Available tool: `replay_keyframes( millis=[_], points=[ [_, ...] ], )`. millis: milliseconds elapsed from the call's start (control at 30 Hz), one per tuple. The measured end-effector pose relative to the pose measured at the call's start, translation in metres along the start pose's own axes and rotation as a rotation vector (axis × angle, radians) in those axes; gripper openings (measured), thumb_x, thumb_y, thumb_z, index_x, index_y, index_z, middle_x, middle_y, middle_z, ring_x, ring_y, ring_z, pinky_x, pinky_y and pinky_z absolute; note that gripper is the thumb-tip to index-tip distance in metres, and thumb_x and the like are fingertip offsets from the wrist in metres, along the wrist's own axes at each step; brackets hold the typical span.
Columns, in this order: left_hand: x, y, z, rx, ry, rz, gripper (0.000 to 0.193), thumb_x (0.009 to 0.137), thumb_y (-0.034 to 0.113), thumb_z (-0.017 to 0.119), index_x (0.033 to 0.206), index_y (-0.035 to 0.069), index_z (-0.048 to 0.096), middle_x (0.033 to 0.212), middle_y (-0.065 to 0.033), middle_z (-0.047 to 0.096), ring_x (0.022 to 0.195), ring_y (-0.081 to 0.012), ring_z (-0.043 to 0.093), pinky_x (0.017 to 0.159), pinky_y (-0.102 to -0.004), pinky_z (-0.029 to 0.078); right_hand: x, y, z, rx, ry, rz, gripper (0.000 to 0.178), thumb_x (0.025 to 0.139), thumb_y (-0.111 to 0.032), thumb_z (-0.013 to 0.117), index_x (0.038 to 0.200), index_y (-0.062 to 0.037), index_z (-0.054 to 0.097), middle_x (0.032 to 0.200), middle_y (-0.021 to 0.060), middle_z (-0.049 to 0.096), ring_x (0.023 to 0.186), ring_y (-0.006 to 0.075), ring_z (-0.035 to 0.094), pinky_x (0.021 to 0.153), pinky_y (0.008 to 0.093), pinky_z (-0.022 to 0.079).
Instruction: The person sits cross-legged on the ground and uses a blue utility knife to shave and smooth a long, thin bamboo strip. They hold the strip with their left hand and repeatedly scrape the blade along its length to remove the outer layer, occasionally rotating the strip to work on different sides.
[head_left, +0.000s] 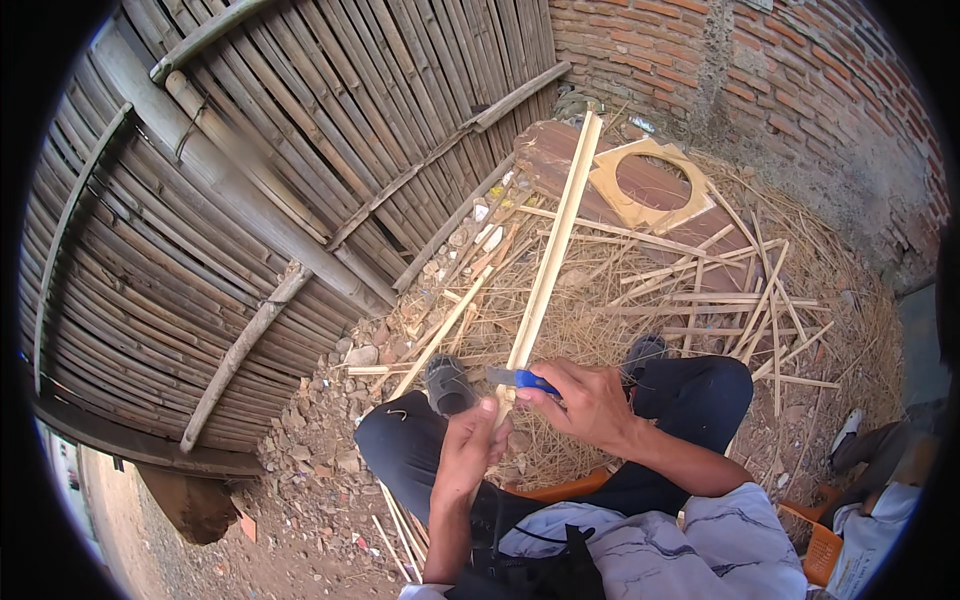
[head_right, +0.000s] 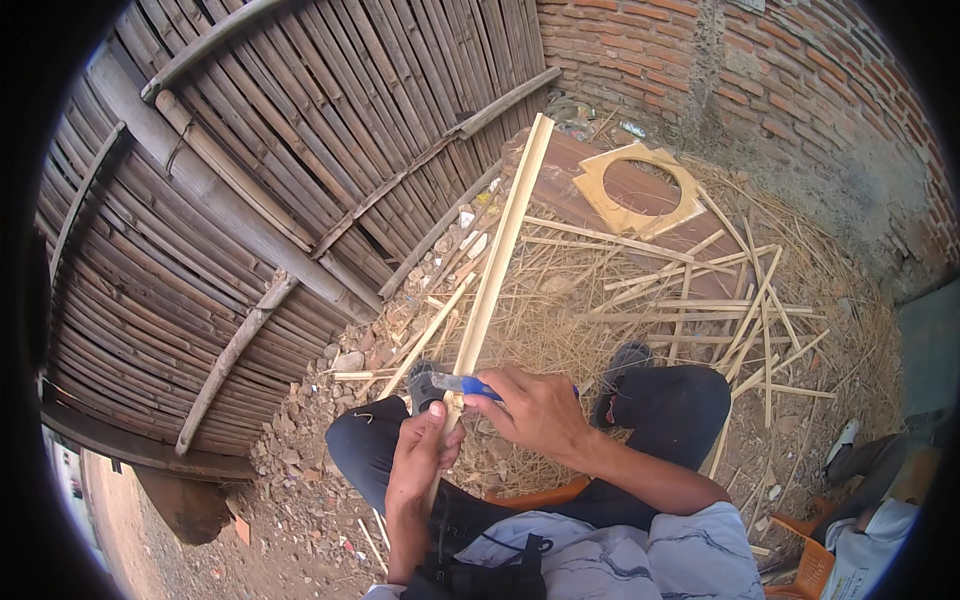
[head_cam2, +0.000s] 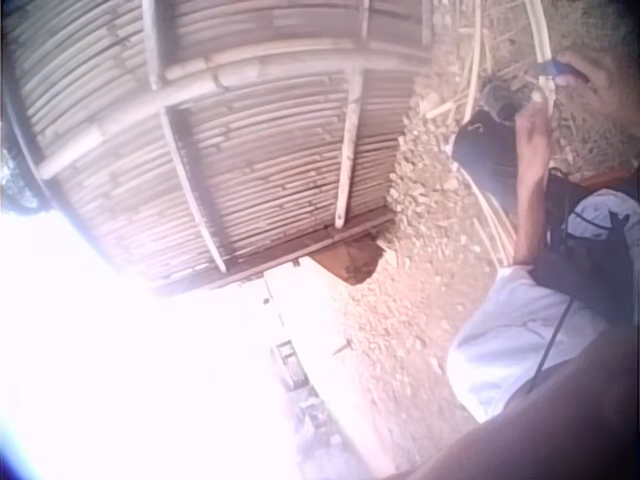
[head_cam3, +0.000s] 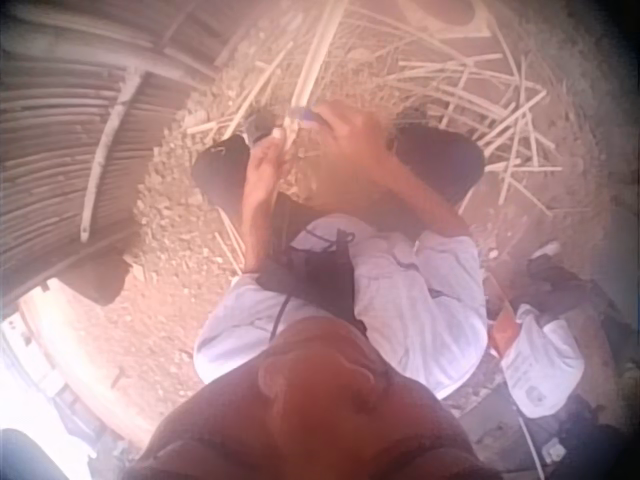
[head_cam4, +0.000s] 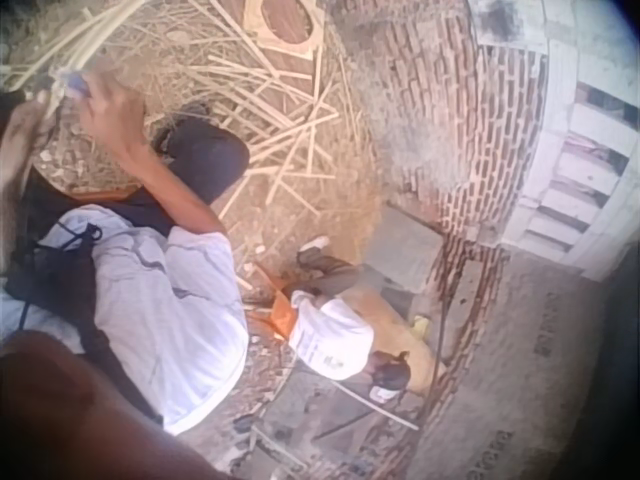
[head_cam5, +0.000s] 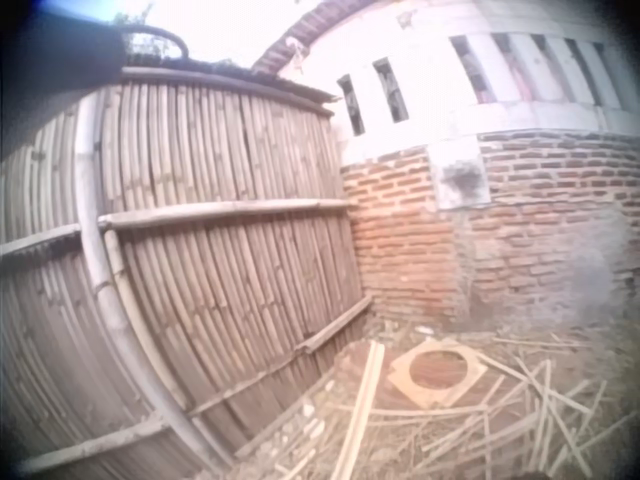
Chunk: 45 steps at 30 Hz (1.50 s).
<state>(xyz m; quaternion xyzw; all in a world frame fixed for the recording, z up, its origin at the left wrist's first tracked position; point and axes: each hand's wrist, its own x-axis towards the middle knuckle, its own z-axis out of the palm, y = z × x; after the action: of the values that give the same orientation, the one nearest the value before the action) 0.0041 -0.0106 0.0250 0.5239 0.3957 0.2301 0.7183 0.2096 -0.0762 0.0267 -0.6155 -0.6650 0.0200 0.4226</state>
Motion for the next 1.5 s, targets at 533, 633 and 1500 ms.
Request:
replay_keyframes(
  millis=[533,633,1500],
  points=[
    [-0.015,-0.003,0.004,0.26,0.101,0.134,0.051,0.12,0.037,0.05,0.088,0.0,0.063,0.066,0.0048,0.046,0.062,-0.0042,0.04,0.056,-0.0278,0.038,0.011,0.015,-0.011,-0.063,0.1,0.029,0.029,0.1,-0.036,0.08,0.109,-0.0084,0.076,0.085,0.0086,0.076,0.065,0.0286,0.074,0.054,0.0395,0.056],
    [-0.018,-0.005,0.003,0.295,0.109,0.13,0.051,0.12,0.036,0.05,0.088,-0.001,0.063,0.066,0.004,0.047,0.063,-0.0047,0.04,0.056,-0.0295,0.038,0.011,0.021,-0.011,-0.039,0.111,0.012,0.029,0.1,-0.034,0.079,0.11,-0.0073,0.076,0.084,0.0091,0.077,0.064,0.0285,0.074,0.054,0.0395,0.055],
    [-0.025,-0.026,-0.045,0.065,0.081,-0.009,0.055,0.122,0.041,0.041,0.127,-0.002,0.074,0.071,0.0045,0.047,0.053,-0.0045,0.042,0.047,-0.0226,0.039,0.061,0.081,-0.077,-0.047,0.073,0.321,0.039,0.111,-0.039,0.065,0.115,-0.0016,0.073,0.076,0.0167,0.07,0.065,0.0337,0.067,0.065,0.0461,0.049]
  ],
)
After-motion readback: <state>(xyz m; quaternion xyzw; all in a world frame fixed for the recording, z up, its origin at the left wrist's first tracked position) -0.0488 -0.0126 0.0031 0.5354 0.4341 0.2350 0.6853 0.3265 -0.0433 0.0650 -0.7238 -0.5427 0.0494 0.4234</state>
